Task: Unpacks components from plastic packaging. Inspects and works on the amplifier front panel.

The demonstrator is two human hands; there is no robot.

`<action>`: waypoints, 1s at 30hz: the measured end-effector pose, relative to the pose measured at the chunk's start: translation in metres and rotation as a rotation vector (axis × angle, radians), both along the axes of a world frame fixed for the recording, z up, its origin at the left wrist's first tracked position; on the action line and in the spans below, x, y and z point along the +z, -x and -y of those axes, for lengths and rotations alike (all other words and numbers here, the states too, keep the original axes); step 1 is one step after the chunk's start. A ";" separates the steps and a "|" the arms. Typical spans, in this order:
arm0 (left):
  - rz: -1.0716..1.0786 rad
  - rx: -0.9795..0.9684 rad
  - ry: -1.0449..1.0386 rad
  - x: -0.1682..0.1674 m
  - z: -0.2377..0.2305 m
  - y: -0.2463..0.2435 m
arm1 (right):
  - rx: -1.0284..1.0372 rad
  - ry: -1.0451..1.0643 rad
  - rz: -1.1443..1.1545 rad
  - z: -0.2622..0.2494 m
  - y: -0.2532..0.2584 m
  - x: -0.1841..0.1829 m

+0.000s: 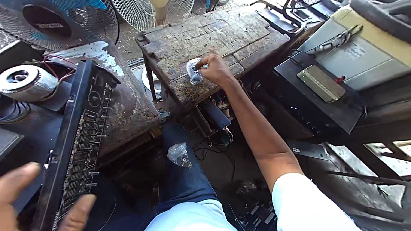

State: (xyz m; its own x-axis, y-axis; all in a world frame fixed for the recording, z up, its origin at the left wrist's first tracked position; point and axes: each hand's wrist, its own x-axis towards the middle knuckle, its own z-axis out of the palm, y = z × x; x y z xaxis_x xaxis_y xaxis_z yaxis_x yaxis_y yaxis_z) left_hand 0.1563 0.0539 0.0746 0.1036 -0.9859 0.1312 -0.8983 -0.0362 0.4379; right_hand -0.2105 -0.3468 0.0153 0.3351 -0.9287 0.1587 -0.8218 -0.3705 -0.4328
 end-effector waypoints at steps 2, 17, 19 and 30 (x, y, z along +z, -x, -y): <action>-0.066 -0.094 0.088 -0.011 -0.013 0.026 | -0.023 0.045 0.010 -0.011 -0.001 0.005; -1.590 -0.205 -0.285 -0.135 0.062 0.128 | 0.234 0.093 0.359 -0.304 -0.067 -0.031; -1.562 -0.213 -0.309 -0.141 0.056 0.126 | 0.226 0.056 0.352 -0.315 -0.068 -0.044; -1.626 -0.115 -0.331 -0.144 0.042 0.129 | 0.321 -0.100 -0.142 -0.308 -0.062 -0.034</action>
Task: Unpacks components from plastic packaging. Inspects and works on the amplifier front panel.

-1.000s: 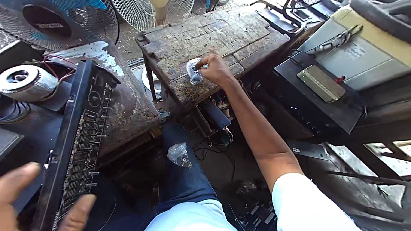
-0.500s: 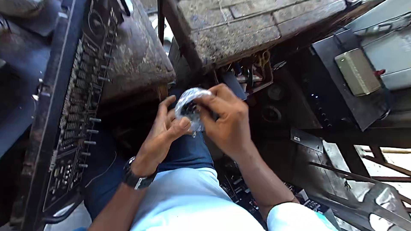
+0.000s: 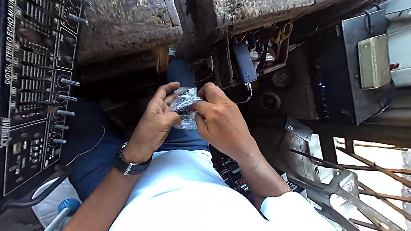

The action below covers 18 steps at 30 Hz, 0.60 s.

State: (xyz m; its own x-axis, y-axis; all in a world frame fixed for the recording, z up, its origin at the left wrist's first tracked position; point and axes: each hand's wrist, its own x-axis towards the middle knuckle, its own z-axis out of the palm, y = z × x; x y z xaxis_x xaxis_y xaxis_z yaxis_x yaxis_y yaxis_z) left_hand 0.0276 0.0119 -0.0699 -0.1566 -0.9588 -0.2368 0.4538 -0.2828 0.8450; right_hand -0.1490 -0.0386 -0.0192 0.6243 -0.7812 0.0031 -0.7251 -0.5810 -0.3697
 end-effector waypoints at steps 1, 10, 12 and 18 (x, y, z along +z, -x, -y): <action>-0.011 0.000 -0.003 -0.001 0.000 0.001 | 0.007 0.003 0.001 0.001 -0.001 -0.001; -0.150 0.022 -0.050 -0.011 -0.002 0.001 | 0.062 -0.029 0.005 0.008 -0.002 -0.005; -0.163 0.035 -0.071 -0.012 -0.001 0.003 | 0.061 -0.021 0.004 0.011 -0.001 -0.008; -0.143 -0.021 -0.001 -0.013 -0.002 0.002 | 0.062 0.067 0.108 0.014 -0.001 -0.014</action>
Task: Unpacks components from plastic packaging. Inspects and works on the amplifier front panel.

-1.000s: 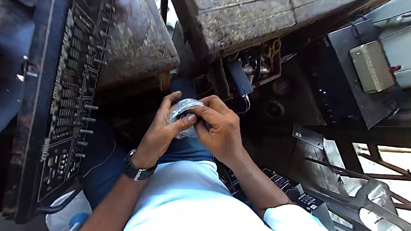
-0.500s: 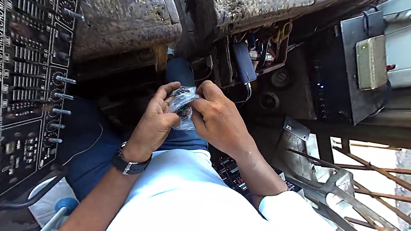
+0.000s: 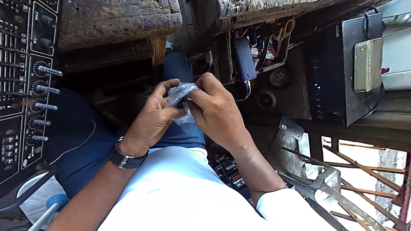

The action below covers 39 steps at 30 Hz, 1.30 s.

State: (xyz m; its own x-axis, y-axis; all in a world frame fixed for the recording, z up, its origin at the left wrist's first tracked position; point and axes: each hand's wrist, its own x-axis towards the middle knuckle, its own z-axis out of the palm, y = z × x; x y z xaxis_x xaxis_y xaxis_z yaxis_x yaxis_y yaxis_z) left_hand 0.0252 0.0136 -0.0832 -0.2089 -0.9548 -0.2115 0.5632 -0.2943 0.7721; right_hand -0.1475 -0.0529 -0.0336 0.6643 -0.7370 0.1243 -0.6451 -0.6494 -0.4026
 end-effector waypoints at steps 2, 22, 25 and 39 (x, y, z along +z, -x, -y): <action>-0.023 -0.001 -0.015 -0.001 0.000 0.001 | -0.021 0.034 0.008 0.000 -0.001 -0.002; -0.043 0.020 -0.003 -0.005 0.003 0.005 | -0.088 0.028 0.002 -0.001 -0.003 -0.006; -0.029 0.042 0.001 -0.005 0.001 0.006 | -0.059 0.013 -0.018 -0.003 -0.001 -0.001; -0.174 0.064 -0.048 -0.008 -0.002 0.007 | -0.094 0.032 -0.083 -0.008 -0.001 -0.007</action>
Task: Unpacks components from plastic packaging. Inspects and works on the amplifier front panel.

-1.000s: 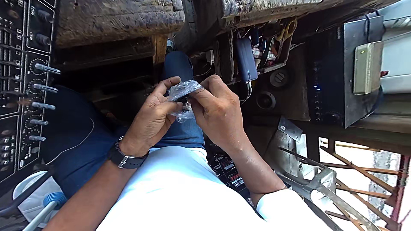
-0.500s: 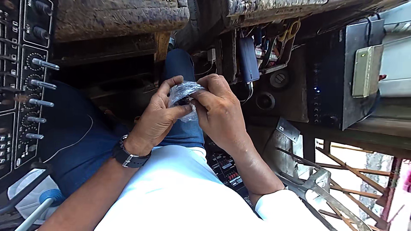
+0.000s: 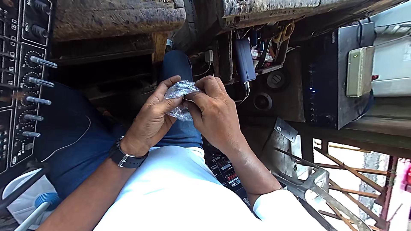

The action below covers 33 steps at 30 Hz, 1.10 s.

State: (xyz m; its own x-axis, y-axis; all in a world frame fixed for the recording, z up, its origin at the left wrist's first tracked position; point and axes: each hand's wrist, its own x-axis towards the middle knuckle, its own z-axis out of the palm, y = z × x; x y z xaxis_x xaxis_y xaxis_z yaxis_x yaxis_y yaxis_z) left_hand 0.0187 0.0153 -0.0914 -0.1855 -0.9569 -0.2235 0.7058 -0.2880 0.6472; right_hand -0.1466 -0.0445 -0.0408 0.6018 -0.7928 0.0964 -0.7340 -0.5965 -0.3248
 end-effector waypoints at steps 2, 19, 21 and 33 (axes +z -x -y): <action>0.012 0.006 -0.007 0.000 -0.001 0.001 | -0.022 0.012 -0.005 0.000 -0.001 -0.003; 0.081 0.035 -0.089 0.006 0.000 0.005 | 0.109 -0.199 0.131 0.009 0.014 -0.003; 0.082 0.038 -0.111 0.006 0.000 0.006 | 0.130 -0.345 0.221 0.014 0.020 -0.003; 0.140 0.003 -0.102 0.008 0.004 0.006 | 0.055 -0.723 0.641 0.027 0.028 -0.024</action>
State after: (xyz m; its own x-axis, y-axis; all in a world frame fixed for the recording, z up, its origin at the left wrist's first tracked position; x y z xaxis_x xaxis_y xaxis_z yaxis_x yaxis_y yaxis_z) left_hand 0.0126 0.0114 -0.0833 -0.1432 -0.9284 -0.3430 0.6119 -0.3555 0.7066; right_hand -0.1743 -0.0713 -0.0644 0.6431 -0.7615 -0.0808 -0.2663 -0.1235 -0.9560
